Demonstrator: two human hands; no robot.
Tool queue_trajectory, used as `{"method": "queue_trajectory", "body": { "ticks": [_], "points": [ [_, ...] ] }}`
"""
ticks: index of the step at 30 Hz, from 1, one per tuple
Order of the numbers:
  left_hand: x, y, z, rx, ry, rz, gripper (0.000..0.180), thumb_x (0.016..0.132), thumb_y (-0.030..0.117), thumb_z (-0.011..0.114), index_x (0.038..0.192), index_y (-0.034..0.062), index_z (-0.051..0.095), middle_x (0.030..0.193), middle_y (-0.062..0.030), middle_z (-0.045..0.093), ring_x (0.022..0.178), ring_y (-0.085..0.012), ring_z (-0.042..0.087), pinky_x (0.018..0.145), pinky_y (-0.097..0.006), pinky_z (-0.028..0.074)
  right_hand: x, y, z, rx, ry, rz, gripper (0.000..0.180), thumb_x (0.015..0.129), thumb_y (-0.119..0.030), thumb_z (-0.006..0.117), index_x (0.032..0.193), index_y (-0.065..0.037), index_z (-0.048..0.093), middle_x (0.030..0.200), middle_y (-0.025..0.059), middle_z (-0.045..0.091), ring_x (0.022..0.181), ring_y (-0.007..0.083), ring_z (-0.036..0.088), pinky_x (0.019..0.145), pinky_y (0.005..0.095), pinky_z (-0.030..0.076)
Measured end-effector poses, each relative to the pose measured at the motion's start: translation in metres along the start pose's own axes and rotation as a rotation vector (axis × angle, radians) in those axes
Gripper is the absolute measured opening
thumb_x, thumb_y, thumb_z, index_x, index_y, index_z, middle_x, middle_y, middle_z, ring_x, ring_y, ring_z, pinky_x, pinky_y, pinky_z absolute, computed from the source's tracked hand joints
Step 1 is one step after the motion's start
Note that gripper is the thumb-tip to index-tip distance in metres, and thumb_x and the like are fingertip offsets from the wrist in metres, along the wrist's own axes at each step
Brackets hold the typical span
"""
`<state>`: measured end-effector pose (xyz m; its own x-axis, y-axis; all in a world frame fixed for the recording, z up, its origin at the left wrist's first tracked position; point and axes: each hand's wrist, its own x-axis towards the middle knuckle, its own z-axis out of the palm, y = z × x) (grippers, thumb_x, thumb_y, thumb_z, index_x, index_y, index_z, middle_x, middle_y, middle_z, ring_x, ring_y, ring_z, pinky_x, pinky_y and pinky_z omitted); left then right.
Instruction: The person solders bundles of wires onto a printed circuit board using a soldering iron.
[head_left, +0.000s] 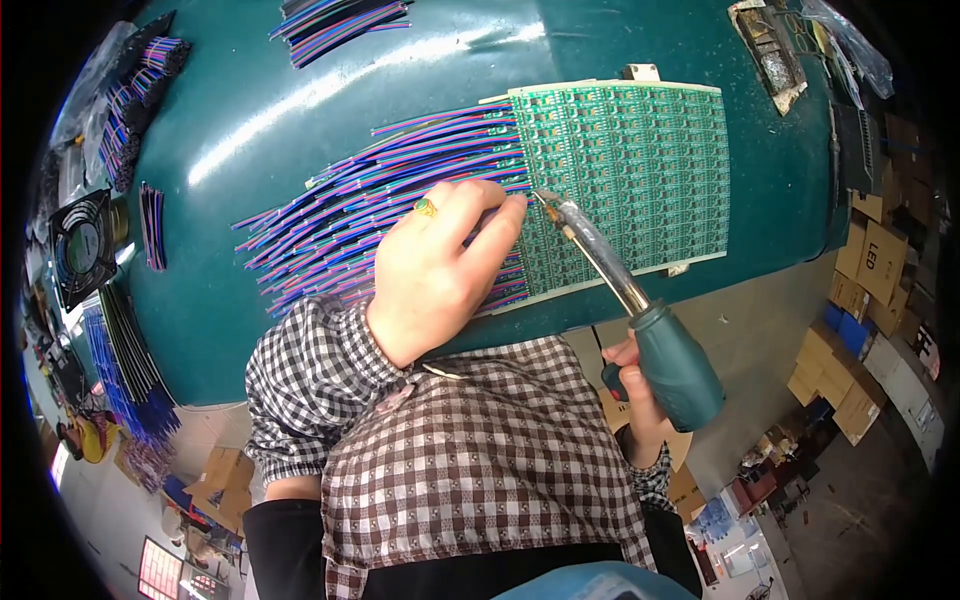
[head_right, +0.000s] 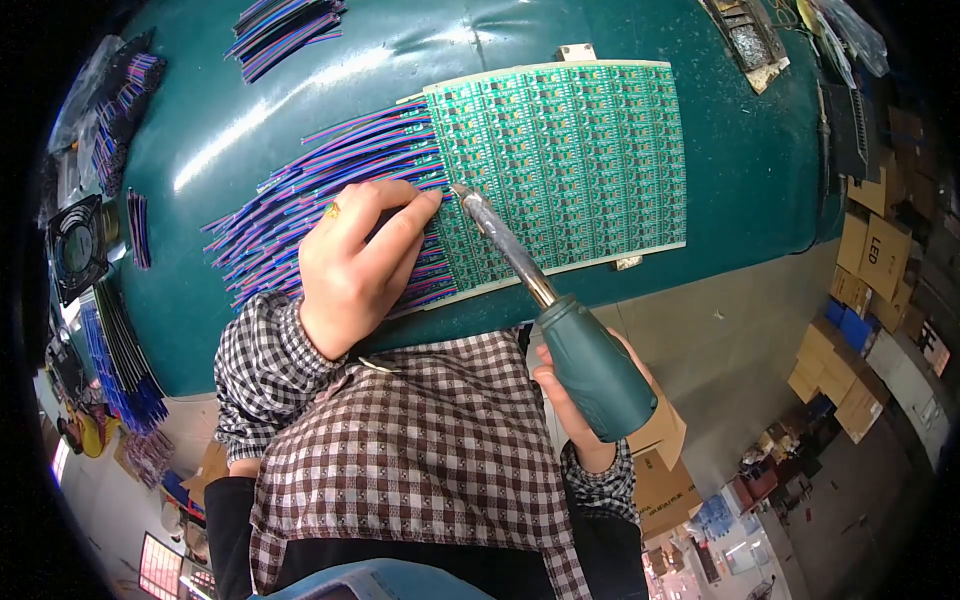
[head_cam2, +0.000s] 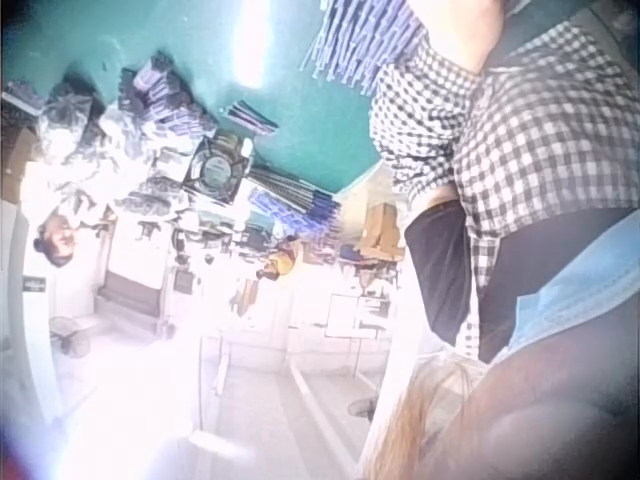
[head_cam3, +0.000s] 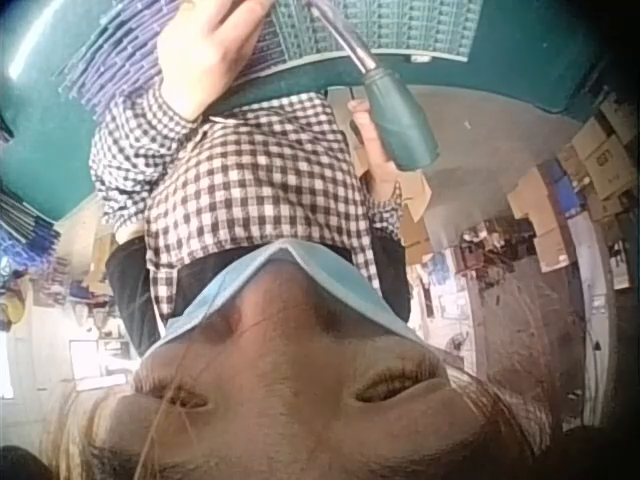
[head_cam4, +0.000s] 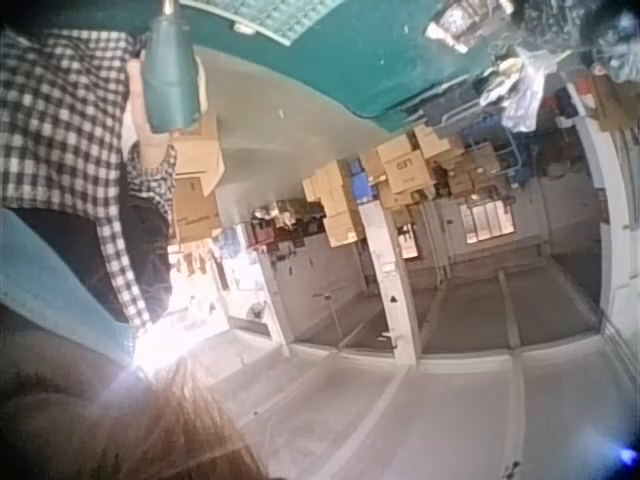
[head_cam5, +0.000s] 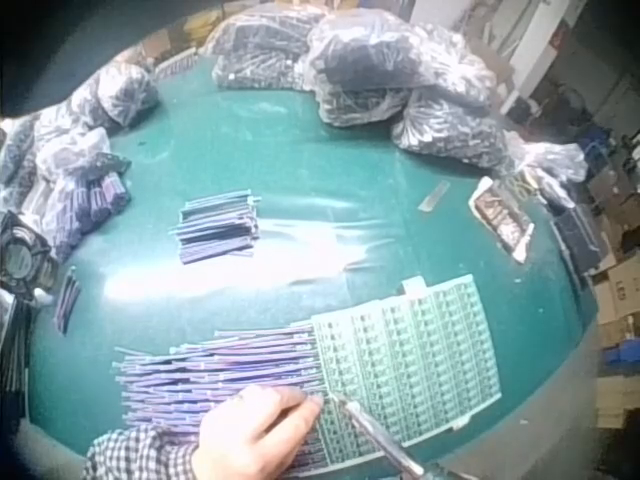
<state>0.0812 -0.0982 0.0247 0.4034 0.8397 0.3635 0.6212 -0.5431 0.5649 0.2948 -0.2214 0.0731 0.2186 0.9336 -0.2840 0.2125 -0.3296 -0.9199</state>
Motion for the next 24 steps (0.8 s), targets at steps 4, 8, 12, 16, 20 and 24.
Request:
{"method": "queue_trajectory", "body": {
  "ticks": [4, 8, 12, 16, 20, 24],
  "points": [
    [-0.002, -0.006, 0.004, 0.022, 0.03, 0.066, 0.03, 0.069, 0.007, 0.062, 0.098, 0.0025, 0.064, 0.091, -0.0068, 0.056, 0.073, -0.0203, 0.057, 0.059, -0.029, 0.048, 0.0, 0.003, -0.002, -0.021, -0.022, 0.015, 0.029, 0.084, -0.015, 0.063, 0.099, 0.01, 0.058, 0.08, 0.0109, 0.058, 0.074, 0.0226, 0.059, 0.079, 0.0406, 0.05],
    [-0.002, -0.006, 0.004, 0.023, 0.031, 0.066, 0.031, 0.068, 0.007, 0.062, 0.098, 0.0027, 0.064, 0.09, -0.0065, 0.056, 0.074, -0.0202, 0.057, 0.059, -0.029, 0.049, -0.003, 0.018, -0.013, -0.051, -0.089, -0.038, 0.051, 0.073, -0.001, 0.078, 0.115, 0.006, 0.05, 0.092, 0.0136, 0.067, 0.086, 0.0188, 0.066, 0.078, 0.031, 0.054],
    [-0.003, -0.005, 0.004, 0.027, 0.026, 0.058, 0.031, 0.068, 0.007, 0.061, 0.098, 0.0031, 0.064, 0.09, -0.0062, 0.056, 0.074, -0.02, 0.056, 0.06, -0.029, 0.049, -0.004, 0.019, -0.014, -0.013, -0.077, -0.03, 0.05, 0.072, -0.002, 0.079, 0.113, 0.006, 0.051, 0.09, 0.0142, 0.067, 0.084, 0.0189, 0.066, 0.078, 0.0312, 0.055],
    [-0.003, -0.006, 0.005, 0.029, 0.028, 0.062, 0.031, 0.068, 0.007, 0.061, 0.098, 0.0032, 0.064, 0.091, -0.0062, 0.056, 0.074, -0.02, 0.056, 0.059, -0.029, 0.049, -0.003, 0.005, -0.001, -0.018, 0.007, -0.052, 0.037, 0.084, -0.014, 0.064, 0.108, 0.012, 0.055, 0.081, 0.0128, 0.059, 0.074, 0.0226, 0.058, 0.074, 0.0397, 0.054],
    [-0.001, -0.003, 0.002, 0.011, 0.025, 0.034, 0.028, 0.068, 0.003, 0.065, 0.096, 0.0024, 0.066, 0.089, -0.0068, 0.058, 0.074, -0.0212, 0.059, 0.06, -0.03, 0.049, -0.002, 0.004, -0.004, -0.048, -0.011, -0.077, 0.04, 0.084, -0.014, 0.064, 0.113, 0.013, 0.054, 0.082, 0.0132, 0.059, 0.073, 0.0229, 0.059, 0.073, 0.0394, 0.054],
    [0.001, 0.0, 0.0, 0.0, 0.015, 0.006, 0.026, 0.068, -0.001, 0.069, 0.094, 0.0015, 0.067, 0.087, -0.0075, 0.06, 0.073, -0.0225, 0.061, 0.06, -0.031, 0.049, 0.001, 0.002, -0.004, -0.057, -0.021, -0.084, 0.041, 0.086, -0.015, 0.064, 0.114, 0.013, 0.053, 0.081, 0.0124, 0.059, 0.073, 0.0233, 0.059, 0.072, 0.039, 0.054]
  ]
}}
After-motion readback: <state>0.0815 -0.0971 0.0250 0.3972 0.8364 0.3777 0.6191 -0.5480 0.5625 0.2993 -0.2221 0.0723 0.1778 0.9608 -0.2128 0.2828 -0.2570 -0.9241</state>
